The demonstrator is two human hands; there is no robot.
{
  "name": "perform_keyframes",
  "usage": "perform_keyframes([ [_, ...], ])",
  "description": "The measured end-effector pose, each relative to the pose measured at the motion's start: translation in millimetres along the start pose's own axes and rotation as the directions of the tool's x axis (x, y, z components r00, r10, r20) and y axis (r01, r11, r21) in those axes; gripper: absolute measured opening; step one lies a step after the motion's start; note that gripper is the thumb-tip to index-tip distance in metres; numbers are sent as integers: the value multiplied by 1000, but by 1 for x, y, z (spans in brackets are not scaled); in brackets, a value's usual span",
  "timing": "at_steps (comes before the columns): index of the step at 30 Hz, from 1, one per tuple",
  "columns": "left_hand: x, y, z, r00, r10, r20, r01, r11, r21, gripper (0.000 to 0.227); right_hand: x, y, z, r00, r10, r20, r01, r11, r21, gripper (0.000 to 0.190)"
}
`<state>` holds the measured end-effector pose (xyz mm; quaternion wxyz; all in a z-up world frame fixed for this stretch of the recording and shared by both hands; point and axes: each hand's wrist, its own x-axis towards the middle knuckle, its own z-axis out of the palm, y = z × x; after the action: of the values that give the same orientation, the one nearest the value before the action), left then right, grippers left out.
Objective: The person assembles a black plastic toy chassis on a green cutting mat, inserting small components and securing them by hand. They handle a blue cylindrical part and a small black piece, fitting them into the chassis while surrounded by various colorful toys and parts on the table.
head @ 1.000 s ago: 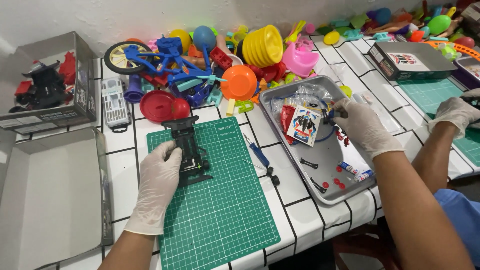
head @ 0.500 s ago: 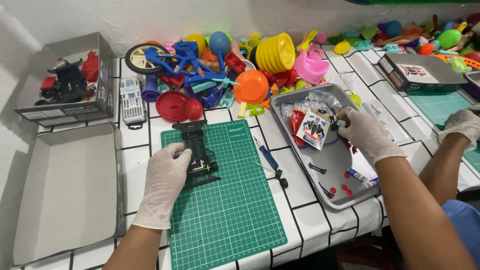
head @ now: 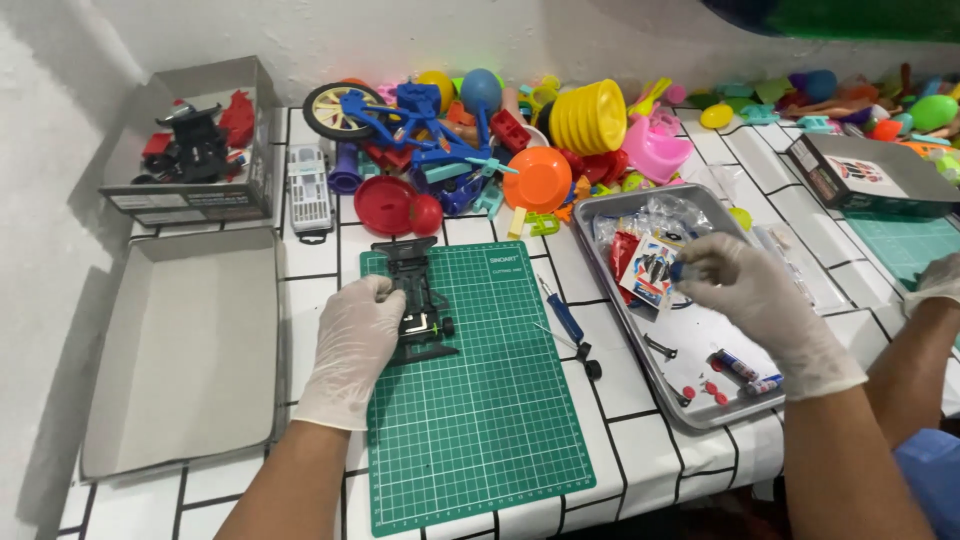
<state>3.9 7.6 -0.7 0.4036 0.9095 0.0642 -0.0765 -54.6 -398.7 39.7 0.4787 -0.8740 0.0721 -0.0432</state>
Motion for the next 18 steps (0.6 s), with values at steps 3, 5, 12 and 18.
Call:
perform_keyframes([
  [3,17,-20,13,999,-46,-12,46,998,38,37,-27,-36,59,986,-21,163,32,997,-66,45],
  [5,14,-17,10,999,-37,-23,38,998,40,36,-39,-48,98,968,-43,247,87,982,-170,40],
  [12,16,-19,16,998,8,-61,-3,997,83,31,-38,-23,172,877,-210,433,428,751,-503,26],
  [18,21,-19,16,996,42,-76,-31,990,141,25,-37,-19,171,852,-254,457,484,714,-505,22],
])
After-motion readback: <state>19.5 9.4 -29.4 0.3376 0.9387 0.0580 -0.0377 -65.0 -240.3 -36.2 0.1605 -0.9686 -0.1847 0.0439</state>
